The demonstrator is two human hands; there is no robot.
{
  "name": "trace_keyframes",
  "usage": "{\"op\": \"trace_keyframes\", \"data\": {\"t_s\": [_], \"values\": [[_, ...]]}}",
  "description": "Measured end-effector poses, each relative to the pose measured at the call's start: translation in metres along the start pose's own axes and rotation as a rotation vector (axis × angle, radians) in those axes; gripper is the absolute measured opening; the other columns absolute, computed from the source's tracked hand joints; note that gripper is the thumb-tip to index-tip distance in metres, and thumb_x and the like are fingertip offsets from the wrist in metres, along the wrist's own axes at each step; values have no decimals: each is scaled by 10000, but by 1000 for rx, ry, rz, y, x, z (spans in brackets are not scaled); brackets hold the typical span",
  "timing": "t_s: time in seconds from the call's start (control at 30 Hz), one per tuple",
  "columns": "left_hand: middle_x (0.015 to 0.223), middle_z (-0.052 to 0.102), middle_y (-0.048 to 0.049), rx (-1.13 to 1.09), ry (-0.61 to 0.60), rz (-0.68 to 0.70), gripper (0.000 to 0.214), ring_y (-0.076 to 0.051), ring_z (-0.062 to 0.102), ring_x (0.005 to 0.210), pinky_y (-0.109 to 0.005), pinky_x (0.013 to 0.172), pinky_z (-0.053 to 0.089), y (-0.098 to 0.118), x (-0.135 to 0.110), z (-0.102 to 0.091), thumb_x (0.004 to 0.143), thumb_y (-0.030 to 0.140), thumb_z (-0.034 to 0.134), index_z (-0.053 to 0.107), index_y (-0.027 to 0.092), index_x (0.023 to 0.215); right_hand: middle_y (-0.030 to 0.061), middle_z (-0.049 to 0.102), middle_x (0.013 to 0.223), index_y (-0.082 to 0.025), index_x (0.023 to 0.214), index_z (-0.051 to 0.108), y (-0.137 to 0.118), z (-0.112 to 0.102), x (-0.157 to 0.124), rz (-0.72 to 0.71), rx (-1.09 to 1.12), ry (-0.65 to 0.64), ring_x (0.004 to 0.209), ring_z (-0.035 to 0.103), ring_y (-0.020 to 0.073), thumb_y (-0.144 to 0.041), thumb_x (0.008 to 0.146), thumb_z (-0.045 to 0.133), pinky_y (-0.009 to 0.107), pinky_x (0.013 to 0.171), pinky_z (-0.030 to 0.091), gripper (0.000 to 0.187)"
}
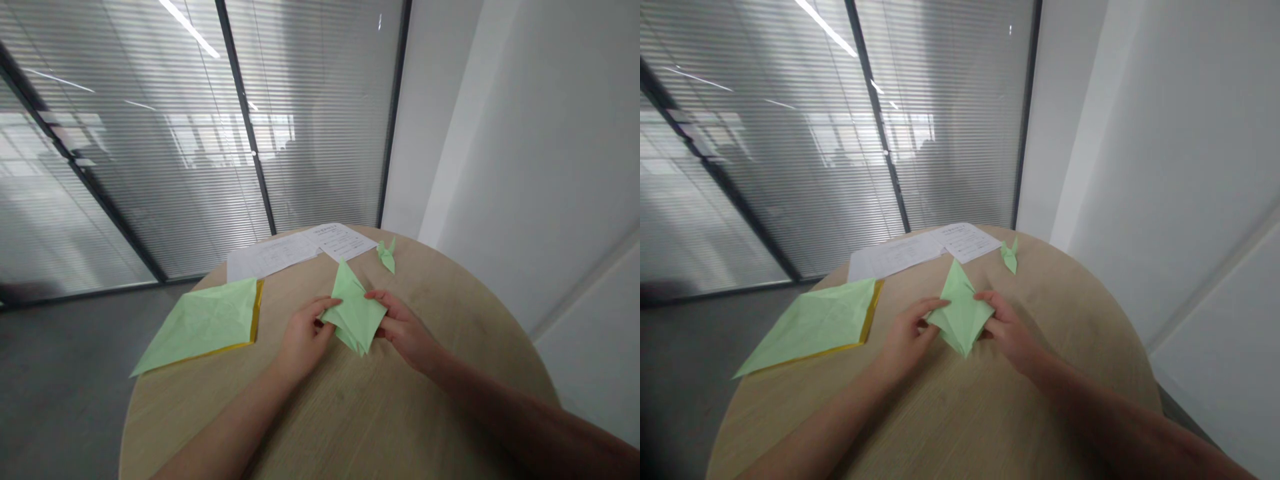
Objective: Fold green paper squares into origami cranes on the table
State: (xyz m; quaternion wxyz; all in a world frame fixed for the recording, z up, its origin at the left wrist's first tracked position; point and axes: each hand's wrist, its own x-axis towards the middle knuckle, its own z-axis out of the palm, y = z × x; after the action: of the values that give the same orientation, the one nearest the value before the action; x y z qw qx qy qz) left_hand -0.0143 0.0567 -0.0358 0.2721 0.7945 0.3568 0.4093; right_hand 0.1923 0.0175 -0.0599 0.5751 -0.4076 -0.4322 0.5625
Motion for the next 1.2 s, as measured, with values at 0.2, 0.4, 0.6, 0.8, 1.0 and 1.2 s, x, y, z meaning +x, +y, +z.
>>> {"op": "trace_keyframes", "data": {"t_s": [0.2,0.4,0.6,0.8,1.0,1.2], "values": [[1137,717,-72,11,29,-8,446,-188,676,945,-257,663,547,1,-1,1,762,39,525,682,205,1145,-12,642,897,-265,1085,528,8,-6,4,-132,-196,1,751,612,167,-188,704,664,289,664,509,412],[1024,738,-49,15,62,-54,354,-173,676,831,-246,626,524,7,-3,1,778,81,532,706,207,1059,-3,672,900,-244,999,560,15,-9,7,-202,-281,-30,769,620,171,-162,728,594,291,681,488,286],[989,723,-61,29,70,11,308,-187,667,849,-262,648,525,15,-5,1,817,121,544,676,193,1086,5,688,946,-252,1029,566,11,-2,5,-194,-255,-56,808,642,180,-188,724,640,307,722,507,320],[1215,663,-113,-95,-80,125,367,-228,646,1020,-293,716,548,19,-11,-2,930,331,563,611,208,1273,27,689,977,-241,1048,575,0,-5,-2,-288,-375,-72,854,640,190,-214,742,665,309,756,501,320],[1199,666,-121,-252,-89,49,445,-213,654,942,-301,705,555,21,-11,-2,1032,424,340,695,187,1156,6,654,797,-213,927,634,-5,-2,-3,-193,-434,83,703,595,173,-348,787,650,283,644,469,196],[1144,678,-114,-263,-104,38,345,-199,657,890,-285,668,555,18,-8,3,993,406,464,684,198,1159,37,700,798,-198,892,688,-7,2,-6,-132,-497,83,730,633,196,-449,816,634,300,660,502,267]]}}
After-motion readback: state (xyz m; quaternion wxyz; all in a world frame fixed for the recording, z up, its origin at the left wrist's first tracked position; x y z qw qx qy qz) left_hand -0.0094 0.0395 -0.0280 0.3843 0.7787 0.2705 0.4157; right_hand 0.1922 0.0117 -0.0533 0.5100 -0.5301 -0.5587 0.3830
